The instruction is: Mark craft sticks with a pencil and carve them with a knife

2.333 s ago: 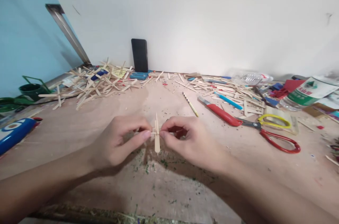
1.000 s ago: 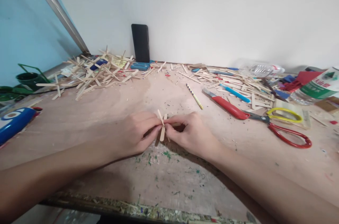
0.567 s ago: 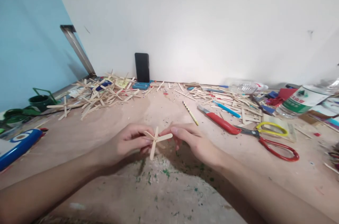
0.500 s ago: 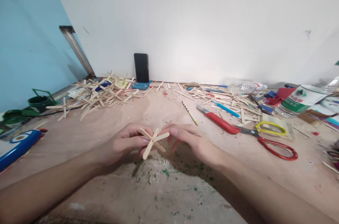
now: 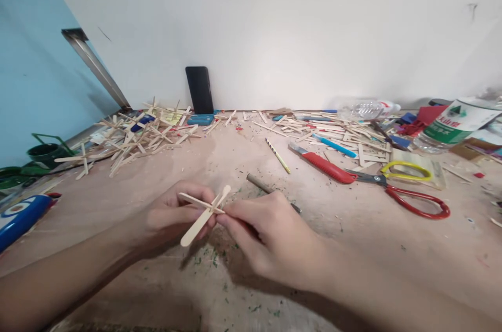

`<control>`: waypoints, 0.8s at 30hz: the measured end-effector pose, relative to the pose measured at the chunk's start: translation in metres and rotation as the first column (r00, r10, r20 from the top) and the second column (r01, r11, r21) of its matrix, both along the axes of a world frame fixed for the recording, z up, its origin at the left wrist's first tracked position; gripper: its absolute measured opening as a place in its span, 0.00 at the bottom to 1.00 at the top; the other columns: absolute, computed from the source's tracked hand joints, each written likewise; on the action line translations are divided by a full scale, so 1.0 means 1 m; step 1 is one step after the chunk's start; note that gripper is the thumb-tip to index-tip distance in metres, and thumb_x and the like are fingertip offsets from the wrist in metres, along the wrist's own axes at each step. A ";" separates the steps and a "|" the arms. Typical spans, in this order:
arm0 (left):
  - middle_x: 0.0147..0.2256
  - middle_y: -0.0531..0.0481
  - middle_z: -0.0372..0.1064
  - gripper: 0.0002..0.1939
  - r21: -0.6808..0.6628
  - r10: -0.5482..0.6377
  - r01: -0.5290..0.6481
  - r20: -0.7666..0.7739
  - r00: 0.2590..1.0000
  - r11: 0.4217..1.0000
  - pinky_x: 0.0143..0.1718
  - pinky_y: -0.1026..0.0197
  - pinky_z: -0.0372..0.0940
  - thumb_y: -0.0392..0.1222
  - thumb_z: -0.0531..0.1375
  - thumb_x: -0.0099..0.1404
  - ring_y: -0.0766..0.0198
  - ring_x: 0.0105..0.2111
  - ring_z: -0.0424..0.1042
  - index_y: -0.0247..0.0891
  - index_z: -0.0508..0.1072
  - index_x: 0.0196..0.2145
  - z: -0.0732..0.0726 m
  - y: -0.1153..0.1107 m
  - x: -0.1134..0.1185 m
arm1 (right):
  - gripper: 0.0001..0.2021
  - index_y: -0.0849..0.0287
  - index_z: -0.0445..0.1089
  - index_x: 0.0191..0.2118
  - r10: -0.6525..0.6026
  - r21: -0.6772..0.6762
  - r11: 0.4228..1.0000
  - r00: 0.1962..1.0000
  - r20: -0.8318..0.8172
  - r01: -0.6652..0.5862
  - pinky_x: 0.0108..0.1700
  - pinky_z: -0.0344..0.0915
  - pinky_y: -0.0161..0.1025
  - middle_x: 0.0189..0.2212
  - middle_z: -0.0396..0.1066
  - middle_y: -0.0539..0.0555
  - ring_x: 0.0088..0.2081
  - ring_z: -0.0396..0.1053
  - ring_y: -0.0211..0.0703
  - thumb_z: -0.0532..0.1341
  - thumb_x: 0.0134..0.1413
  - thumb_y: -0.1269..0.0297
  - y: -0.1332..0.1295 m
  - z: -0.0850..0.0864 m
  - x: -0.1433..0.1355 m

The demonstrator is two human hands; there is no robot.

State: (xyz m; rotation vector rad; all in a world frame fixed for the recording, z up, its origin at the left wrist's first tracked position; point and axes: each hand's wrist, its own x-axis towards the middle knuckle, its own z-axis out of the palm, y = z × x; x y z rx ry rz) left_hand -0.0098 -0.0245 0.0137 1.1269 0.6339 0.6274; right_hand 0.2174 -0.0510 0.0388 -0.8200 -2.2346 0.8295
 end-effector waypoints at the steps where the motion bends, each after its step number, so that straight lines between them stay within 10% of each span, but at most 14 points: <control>1: 0.23 0.49 0.72 0.17 0.008 0.008 -0.008 -0.007 1.000 1.000 0.24 0.67 0.59 0.52 0.73 0.61 0.68 0.23 0.67 0.33 0.80 0.31 -0.001 -0.002 -0.001 | 0.14 0.60 0.69 0.33 0.024 0.090 0.996 1.000 -0.004 -0.023 0.28 0.53 0.35 0.22 0.61 0.46 0.23 0.55 0.33 0.53 0.72 0.70 -0.001 -0.003 0.000; 6: 0.27 0.48 0.76 0.20 0.029 0.045 -0.044 -0.047 0.998 0.999 0.27 0.66 0.63 0.56 0.76 0.59 0.66 0.26 0.71 0.34 0.82 0.31 0.001 -0.009 0.000 | 0.13 0.54 0.55 0.30 0.090 0.300 0.949 0.995 0.041 -0.098 0.26 0.46 0.40 0.24 0.52 0.44 0.24 0.44 0.37 0.52 0.62 0.79 -0.009 -0.008 0.004; 12: 0.28 0.46 0.77 0.20 0.103 -0.015 0.027 -0.111 0.994 0.994 0.30 0.65 0.63 0.56 0.73 0.62 0.65 0.28 0.71 0.33 0.83 0.31 0.010 -0.010 0.000 | 0.11 0.56 0.61 0.36 0.127 0.352 0.916 0.972 0.196 -0.190 0.25 0.49 0.40 0.25 0.61 0.46 0.23 0.50 0.38 0.53 0.49 0.78 -0.011 -0.003 0.011; 24: 0.37 0.45 0.78 0.05 0.683 0.096 -0.017 -0.077 0.992 0.730 0.44 0.58 0.71 0.39 0.67 0.71 0.61 0.38 0.77 0.37 0.83 0.37 0.031 -0.005 -0.005 | 0.10 0.62 0.69 0.42 0.051 0.603 0.781 0.980 0.195 -0.161 0.27 0.50 0.42 0.24 0.60 0.47 0.25 0.52 0.40 0.51 0.72 0.71 0.007 -0.004 0.017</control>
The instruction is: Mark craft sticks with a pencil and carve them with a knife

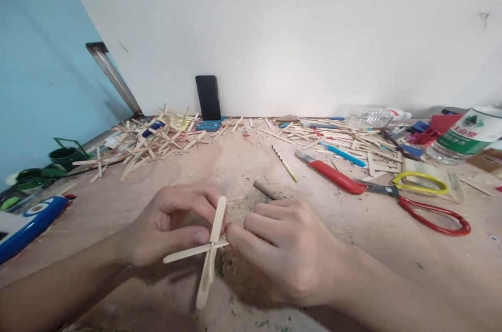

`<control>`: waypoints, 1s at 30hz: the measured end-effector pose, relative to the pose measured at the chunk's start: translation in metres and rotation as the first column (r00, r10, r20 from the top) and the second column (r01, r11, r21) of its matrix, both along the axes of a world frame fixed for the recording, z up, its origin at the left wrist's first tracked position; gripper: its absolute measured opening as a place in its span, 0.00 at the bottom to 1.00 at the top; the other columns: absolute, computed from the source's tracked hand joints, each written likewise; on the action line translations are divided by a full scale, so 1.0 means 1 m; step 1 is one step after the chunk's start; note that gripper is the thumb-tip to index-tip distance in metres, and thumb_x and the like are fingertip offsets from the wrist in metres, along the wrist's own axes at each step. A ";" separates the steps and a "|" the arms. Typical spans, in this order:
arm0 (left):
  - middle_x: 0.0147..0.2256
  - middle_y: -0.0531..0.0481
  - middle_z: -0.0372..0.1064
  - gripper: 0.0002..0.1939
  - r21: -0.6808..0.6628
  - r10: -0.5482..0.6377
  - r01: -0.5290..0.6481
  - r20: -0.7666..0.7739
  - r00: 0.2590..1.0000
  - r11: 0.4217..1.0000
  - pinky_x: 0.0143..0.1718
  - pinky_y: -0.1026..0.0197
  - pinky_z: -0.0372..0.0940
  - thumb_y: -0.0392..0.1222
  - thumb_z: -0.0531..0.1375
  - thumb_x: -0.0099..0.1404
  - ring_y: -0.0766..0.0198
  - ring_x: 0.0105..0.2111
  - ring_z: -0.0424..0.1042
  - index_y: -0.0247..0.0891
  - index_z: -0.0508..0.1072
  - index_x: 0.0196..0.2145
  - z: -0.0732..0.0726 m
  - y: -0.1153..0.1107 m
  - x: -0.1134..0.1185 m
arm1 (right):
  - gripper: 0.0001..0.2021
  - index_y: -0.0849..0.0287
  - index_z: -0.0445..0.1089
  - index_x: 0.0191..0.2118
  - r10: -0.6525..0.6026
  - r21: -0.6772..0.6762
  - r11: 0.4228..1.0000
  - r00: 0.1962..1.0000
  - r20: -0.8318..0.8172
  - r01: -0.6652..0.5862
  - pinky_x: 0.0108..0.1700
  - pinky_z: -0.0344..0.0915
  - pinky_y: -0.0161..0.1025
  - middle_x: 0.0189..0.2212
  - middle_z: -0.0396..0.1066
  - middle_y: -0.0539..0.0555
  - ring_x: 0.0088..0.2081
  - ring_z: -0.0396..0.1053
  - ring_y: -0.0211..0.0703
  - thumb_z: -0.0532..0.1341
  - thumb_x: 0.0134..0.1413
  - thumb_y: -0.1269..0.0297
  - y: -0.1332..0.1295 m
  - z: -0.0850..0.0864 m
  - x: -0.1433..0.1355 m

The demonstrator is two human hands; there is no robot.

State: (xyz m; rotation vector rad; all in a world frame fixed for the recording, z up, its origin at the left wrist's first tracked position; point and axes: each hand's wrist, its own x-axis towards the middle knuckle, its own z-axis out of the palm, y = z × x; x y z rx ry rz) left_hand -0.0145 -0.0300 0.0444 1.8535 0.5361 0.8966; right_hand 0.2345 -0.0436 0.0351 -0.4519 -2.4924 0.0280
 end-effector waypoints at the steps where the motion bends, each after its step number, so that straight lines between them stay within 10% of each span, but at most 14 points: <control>1: 0.37 0.47 0.78 0.02 0.037 0.043 -0.044 0.031 0.999 0.998 0.43 0.59 0.71 0.37 0.68 0.69 0.63 0.38 0.77 0.37 0.83 0.37 0.001 0.000 -0.001 | 0.10 0.62 0.70 0.42 -0.002 -0.001 1.000 1.000 -0.002 0.002 0.27 0.50 0.42 0.24 0.60 0.47 0.25 0.52 0.40 0.51 0.71 0.72 0.000 0.002 0.000; 9: 0.36 0.47 0.81 0.12 0.456 0.081 -0.069 -0.005 0.997 0.887 0.38 0.65 0.74 0.28 0.69 0.67 0.65 0.36 0.79 0.39 0.81 0.46 0.008 -0.004 -0.006 | 0.09 0.64 0.73 0.41 0.030 -0.020 0.999 0.999 0.028 -0.030 0.28 0.46 0.44 0.24 0.65 0.50 0.26 0.54 0.41 0.54 0.67 0.76 0.001 0.013 0.000; 22: 0.35 0.44 0.82 0.06 0.727 0.096 0.035 -0.138 0.986 0.686 0.42 0.64 0.78 0.31 0.67 0.70 0.62 0.36 0.82 0.31 0.79 0.45 0.015 -0.008 -0.006 | 0.18 0.63 0.73 0.43 0.066 0.035 0.997 0.997 0.032 -0.067 0.29 0.46 0.45 0.25 0.63 0.51 0.27 0.54 0.44 0.45 0.74 0.73 -0.002 0.010 0.002; 30: 0.36 0.46 0.81 0.08 0.473 0.185 -0.142 -0.046 0.982 0.870 0.40 0.64 0.74 0.33 0.61 0.71 0.63 0.37 0.81 0.34 0.80 0.44 0.017 -0.015 -0.006 | 0.16 0.62 0.69 0.29 0.074 -0.156 0.985 0.997 0.036 -0.068 0.28 0.47 0.43 0.24 0.59 0.49 0.26 0.51 0.40 0.50 0.68 0.76 -0.002 0.018 0.002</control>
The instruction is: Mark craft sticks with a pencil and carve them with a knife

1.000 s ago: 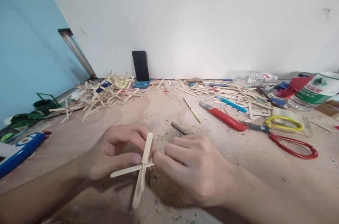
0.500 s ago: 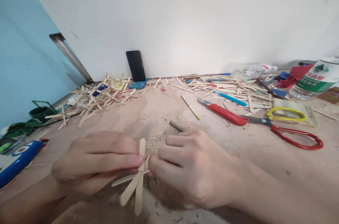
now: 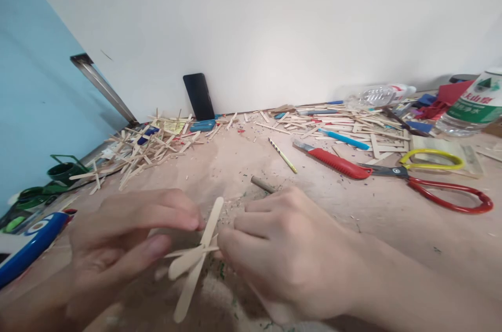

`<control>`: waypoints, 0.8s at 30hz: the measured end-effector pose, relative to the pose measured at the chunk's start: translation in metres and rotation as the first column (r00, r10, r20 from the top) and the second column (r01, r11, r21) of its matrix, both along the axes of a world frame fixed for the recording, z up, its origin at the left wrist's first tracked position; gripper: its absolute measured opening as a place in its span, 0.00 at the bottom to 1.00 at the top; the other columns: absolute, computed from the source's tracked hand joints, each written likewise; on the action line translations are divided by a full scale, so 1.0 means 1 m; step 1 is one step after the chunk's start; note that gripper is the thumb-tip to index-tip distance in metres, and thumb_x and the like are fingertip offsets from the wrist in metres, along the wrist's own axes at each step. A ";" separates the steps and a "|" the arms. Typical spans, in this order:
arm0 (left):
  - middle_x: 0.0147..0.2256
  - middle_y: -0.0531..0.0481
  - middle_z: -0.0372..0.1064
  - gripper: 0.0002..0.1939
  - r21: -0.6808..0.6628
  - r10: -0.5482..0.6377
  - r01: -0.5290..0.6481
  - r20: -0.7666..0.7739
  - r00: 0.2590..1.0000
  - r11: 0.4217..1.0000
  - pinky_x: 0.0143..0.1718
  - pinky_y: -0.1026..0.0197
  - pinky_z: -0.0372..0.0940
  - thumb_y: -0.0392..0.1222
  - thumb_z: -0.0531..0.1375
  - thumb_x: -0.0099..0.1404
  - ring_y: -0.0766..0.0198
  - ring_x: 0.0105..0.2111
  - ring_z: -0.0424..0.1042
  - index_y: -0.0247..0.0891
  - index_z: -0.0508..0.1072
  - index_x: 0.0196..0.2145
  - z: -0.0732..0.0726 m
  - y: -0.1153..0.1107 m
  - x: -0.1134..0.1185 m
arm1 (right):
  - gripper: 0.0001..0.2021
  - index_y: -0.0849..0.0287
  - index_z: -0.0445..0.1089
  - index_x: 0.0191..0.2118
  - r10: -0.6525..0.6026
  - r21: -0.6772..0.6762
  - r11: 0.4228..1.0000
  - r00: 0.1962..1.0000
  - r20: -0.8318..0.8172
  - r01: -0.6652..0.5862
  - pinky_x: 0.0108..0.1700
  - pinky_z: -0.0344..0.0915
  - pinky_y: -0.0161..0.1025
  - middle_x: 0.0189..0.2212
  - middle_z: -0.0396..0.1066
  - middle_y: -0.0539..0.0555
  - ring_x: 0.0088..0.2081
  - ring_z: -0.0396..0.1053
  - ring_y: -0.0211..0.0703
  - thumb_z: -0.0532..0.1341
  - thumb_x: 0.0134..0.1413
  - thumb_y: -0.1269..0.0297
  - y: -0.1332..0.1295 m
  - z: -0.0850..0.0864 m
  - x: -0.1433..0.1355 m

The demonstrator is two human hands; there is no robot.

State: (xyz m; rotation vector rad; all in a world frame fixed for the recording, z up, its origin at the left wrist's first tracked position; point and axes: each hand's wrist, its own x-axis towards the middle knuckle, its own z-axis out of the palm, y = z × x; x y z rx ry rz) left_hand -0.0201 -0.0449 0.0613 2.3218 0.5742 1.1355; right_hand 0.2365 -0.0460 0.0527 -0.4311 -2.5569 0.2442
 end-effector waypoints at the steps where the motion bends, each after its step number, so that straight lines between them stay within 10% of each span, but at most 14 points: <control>1: 0.36 0.46 0.81 0.08 -0.045 0.007 -0.007 0.008 1.000 0.999 0.40 0.63 0.74 0.37 0.61 0.72 0.61 0.37 0.80 0.35 0.80 0.44 0.001 -0.001 -0.001 | 0.16 0.61 0.68 0.29 -0.016 -0.032 0.999 1.000 -0.007 0.016 0.28 0.47 0.43 0.24 0.57 0.48 0.26 0.50 0.39 0.52 0.68 0.76 0.000 0.001 0.000; 17: 0.39 0.43 0.80 0.09 -0.035 -0.136 0.136 -0.022 0.990 0.990 0.42 0.67 0.75 0.27 0.64 0.70 0.64 0.38 0.79 0.32 0.81 0.45 0.000 0.008 -0.002 | 0.13 0.67 0.73 0.45 -0.052 0.114 0.992 0.998 -0.031 0.055 0.29 0.48 0.42 0.26 0.65 0.49 0.28 0.55 0.40 0.51 0.74 0.71 0.006 -0.012 0.003; 24: 0.39 0.41 0.78 0.11 0.069 -0.117 0.120 -0.042 0.992 0.990 0.42 0.67 0.73 0.34 0.57 0.78 0.65 0.39 0.78 0.31 0.80 0.45 -0.002 0.009 -0.006 | 0.15 0.59 0.70 0.31 -0.311 -0.288 0.934 0.876 -0.368 0.211 0.27 0.53 0.37 0.21 0.62 0.47 0.23 0.56 0.35 0.63 0.70 0.59 0.001 0.002 0.001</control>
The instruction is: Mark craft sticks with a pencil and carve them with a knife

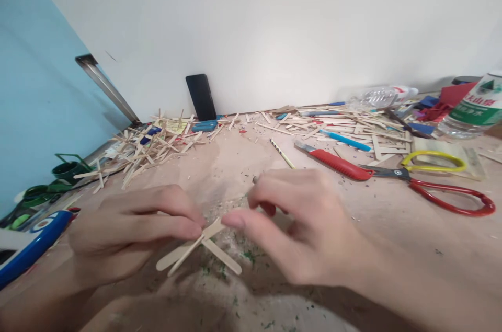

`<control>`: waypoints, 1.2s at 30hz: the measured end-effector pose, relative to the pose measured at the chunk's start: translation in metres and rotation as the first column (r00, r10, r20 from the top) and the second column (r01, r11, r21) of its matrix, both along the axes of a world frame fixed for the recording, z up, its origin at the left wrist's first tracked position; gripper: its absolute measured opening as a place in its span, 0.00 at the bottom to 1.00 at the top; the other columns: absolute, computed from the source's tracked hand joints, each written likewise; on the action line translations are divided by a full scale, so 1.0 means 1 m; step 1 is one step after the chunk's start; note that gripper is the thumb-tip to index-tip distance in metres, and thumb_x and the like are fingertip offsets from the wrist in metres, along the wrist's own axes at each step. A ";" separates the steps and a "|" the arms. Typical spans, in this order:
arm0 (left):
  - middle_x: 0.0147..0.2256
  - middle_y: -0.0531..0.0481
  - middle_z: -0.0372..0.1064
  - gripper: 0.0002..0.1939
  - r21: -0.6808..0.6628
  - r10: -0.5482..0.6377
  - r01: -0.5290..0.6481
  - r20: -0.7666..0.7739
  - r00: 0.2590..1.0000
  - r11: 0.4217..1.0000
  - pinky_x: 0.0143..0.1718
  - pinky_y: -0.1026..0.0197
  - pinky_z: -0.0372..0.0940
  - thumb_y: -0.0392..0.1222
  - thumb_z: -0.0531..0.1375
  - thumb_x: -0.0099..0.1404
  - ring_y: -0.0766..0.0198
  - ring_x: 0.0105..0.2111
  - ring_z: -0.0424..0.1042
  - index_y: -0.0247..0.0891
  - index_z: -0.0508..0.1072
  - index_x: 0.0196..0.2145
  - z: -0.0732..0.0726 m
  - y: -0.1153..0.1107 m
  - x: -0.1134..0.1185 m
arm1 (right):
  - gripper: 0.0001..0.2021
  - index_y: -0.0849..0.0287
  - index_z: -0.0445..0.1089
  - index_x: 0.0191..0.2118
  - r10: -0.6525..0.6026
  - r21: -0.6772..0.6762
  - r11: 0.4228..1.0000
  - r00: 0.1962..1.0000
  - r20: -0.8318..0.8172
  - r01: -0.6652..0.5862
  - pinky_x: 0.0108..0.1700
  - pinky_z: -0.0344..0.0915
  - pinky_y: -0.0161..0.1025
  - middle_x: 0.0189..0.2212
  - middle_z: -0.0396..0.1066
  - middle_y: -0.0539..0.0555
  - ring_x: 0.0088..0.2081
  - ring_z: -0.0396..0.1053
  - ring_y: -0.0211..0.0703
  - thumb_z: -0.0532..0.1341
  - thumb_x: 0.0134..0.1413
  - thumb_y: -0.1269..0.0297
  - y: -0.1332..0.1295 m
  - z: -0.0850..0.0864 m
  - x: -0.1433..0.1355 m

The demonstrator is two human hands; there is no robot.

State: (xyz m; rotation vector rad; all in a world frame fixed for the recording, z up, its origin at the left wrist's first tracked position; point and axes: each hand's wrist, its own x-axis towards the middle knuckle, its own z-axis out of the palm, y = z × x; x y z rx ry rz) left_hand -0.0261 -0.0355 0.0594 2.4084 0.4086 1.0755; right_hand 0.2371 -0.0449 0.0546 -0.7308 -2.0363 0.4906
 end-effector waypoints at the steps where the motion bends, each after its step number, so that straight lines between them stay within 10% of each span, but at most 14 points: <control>1: 0.40 0.41 0.78 0.12 0.015 0.001 -0.001 -0.011 1.000 1.000 0.43 0.67 0.73 0.35 0.56 0.79 0.65 0.39 0.78 0.32 0.80 0.45 0.000 0.000 0.000 | 0.14 0.59 0.72 0.32 -0.019 -0.119 0.993 1.000 -0.008 0.018 0.27 0.55 0.36 0.22 0.65 0.47 0.23 0.58 0.35 0.64 0.68 0.58 0.000 0.004 -0.001; 6: 0.39 0.41 0.78 0.10 0.047 -0.023 0.026 -0.068 0.997 0.999 0.42 0.67 0.73 0.34 0.57 0.78 0.66 0.39 0.78 0.30 0.79 0.45 0.000 0.000 0.001 | 0.12 0.58 0.79 0.34 0.216 -0.677 0.725 0.975 0.045 -0.129 0.24 0.54 0.32 0.21 0.65 0.45 0.24 0.59 0.34 0.67 0.64 0.55 0.005 0.015 -0.007; 12: 0.36 0.42 0.78 0.12 0.052 -0.079 0.088 -0.155 0.985 0.995 0.37 0.68 0.73 0.36 0.56 0.79 0.66 0.34 0.78 0.31 0.78 0.42 0.003 -0.005 0.007 | 0.16 0.62 0.75 0.28 0.287 -0.815 0.513 0.949 -0.134 -0.270 0.23 0.50 0.30 0.19 0.58 0.44 0.23 0.53 0.30 0.69 0.62 0.56 0.005 0.008 -0.008; 19: 0.38 0.43 0.80 0.09 -0.089 -0.106 0.090 -0.195 0.975 0.992 0.40 0.66 0.74 0.31 0.58 0.76 0.64 0.36 0.79 0.37 0.79 0.44 0.002 -0.006 0.005 | 0.20 0.61 0.75 0.25 0.304 -0.841 0.463 0.942 -0.145 -0.279 0.19 0.47 0.31 0.16 0.58 0.45 0.20 0.51 0.31 0.69 0.60 0.51 0.006 0.005 -0.009; 24: 0.36 0.39 0.81 0.10 -0.189 -0.312 0.282 -0.152 0.938 0.941 0.41 0.62 0.74 0.30 0.56 0.76 0.60 0.35 0.79 0.34 0.78 0.44 0.009 -0.005 0.007 | 0.17 0.57 0.77 0.26 0.151 -0.775 0.584 0.971 -0.188 -0.241 0.19 0.46 0.33 0.14 0.62 0.45 0.17 0.54 0.31 0.71 0.58 0.50 0.023 0.007 0.009; 36: 0.34 0.43 0.79 0.08 -0.241 -0.105 0.105 0.015 0.994 0.965 0.38 0.67 0.72 0.34 0.61 0.75 0.65 0.34 0.78 0.36 0.82 0.41 0.010 0.019 -0.016 | 0.22 0.60 0.71 0.23 0.068 -0.761 0.638 0.993 -0.097 -0.118 0.22 0.49 0.33 0.15 0.61 0.45 0.18 0.55 0.31 0.71 0.56 0.48 0.029 0.004 0.010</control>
